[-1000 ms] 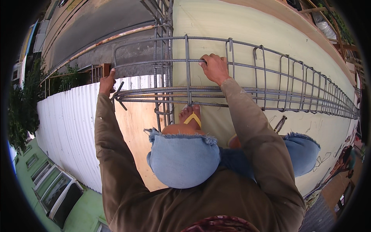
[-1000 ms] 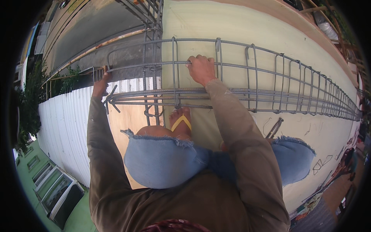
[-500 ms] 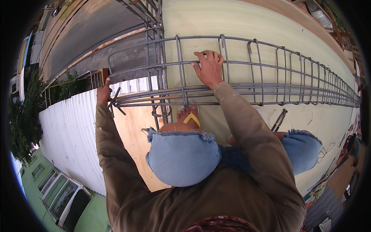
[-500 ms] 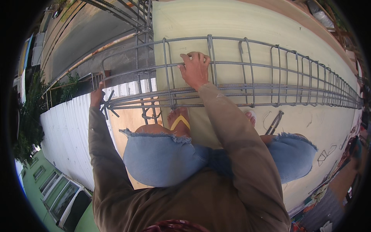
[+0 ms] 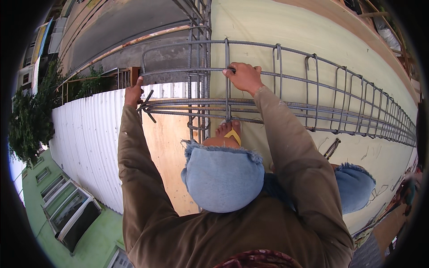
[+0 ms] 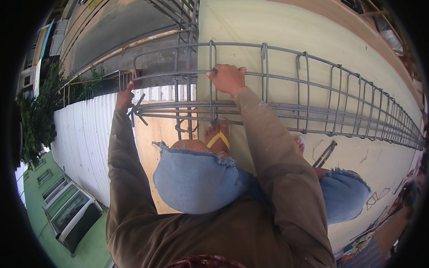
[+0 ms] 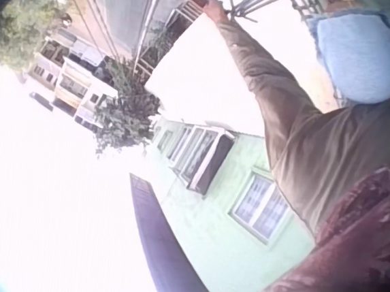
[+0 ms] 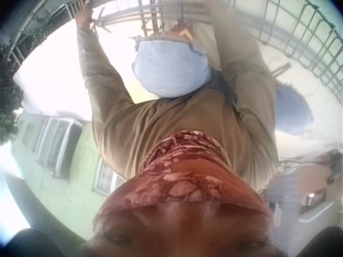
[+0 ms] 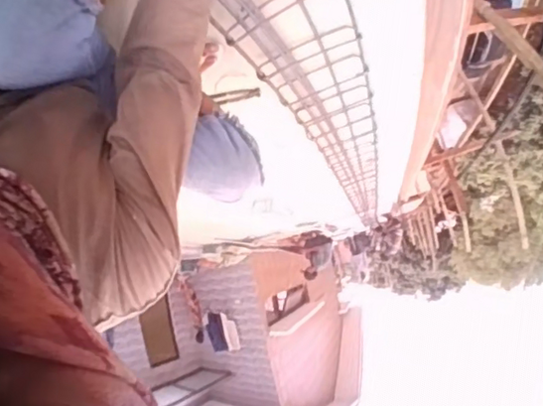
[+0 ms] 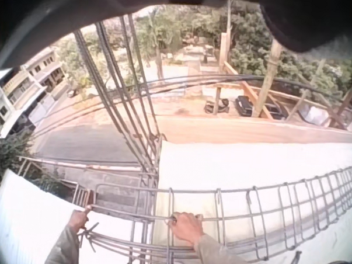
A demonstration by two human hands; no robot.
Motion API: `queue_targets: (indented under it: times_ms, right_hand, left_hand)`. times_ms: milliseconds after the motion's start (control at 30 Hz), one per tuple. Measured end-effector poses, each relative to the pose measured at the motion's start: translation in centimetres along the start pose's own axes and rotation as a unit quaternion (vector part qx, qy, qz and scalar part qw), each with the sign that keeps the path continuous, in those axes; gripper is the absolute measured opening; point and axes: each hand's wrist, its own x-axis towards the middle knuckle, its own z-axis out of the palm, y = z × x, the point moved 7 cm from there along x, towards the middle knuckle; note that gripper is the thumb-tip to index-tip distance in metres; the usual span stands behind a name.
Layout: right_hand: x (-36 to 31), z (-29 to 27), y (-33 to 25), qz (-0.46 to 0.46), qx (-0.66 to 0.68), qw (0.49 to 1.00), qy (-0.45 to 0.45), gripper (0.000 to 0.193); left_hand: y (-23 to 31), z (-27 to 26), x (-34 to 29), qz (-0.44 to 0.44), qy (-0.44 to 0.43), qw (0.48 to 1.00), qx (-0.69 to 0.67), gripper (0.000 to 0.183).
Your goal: The person assembles a rebar cage on a construction site by tying intersecting steel bars with wire using pliers. They move along the structure, positioning and securing each joint methodically.
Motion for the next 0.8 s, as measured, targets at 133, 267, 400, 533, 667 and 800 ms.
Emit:
queue_targets:
  times_ms: [133,267,400,533,667,800]
  right_hand:
    - [-0.2,-0.7,-0.3,0.029,0.014,0.999,-0.021,0.048]
    - [-0.3,-0.8,-0.4,0.033,0.019,0.999,-0.033,0.048]
    - [-0.2,-0.6,-0.2,0.029,0.015,0.999,-0.012,0.041]
    - [0.0,-0.4,0.1,0.011,0.014,1.000,-0.005,0.040]
    - [0.4,-0.3,0.3,-0.020,0.035,0.999,0.001,0.040]
    - [0.0,-0.3,0.4,-0.041,0.027,0.997,0.059,0.039]
  left_hand:
    - [-0.2,0.2,0.1,0.005,-0.008,1.000,-0.009,0.074]
    - [-0.6,0.3,0.3,0.013,-0.010,1.000,-0.019,0.074]
    - [-0.7,0.5,0.7,0.023,-0.019,0.999,-0.021,0.074]
    - [-0.7,0.7,0.9,-0.001,-0.016,1.000,-0.016,0.073]
    - [-0.5,0.8,1.0,-0.015,-0.017,1.000,-0.022,0.073]
    - [-0.3,0.8,0.9,-0.016,-0.020,0.999,-0.031,0.073]
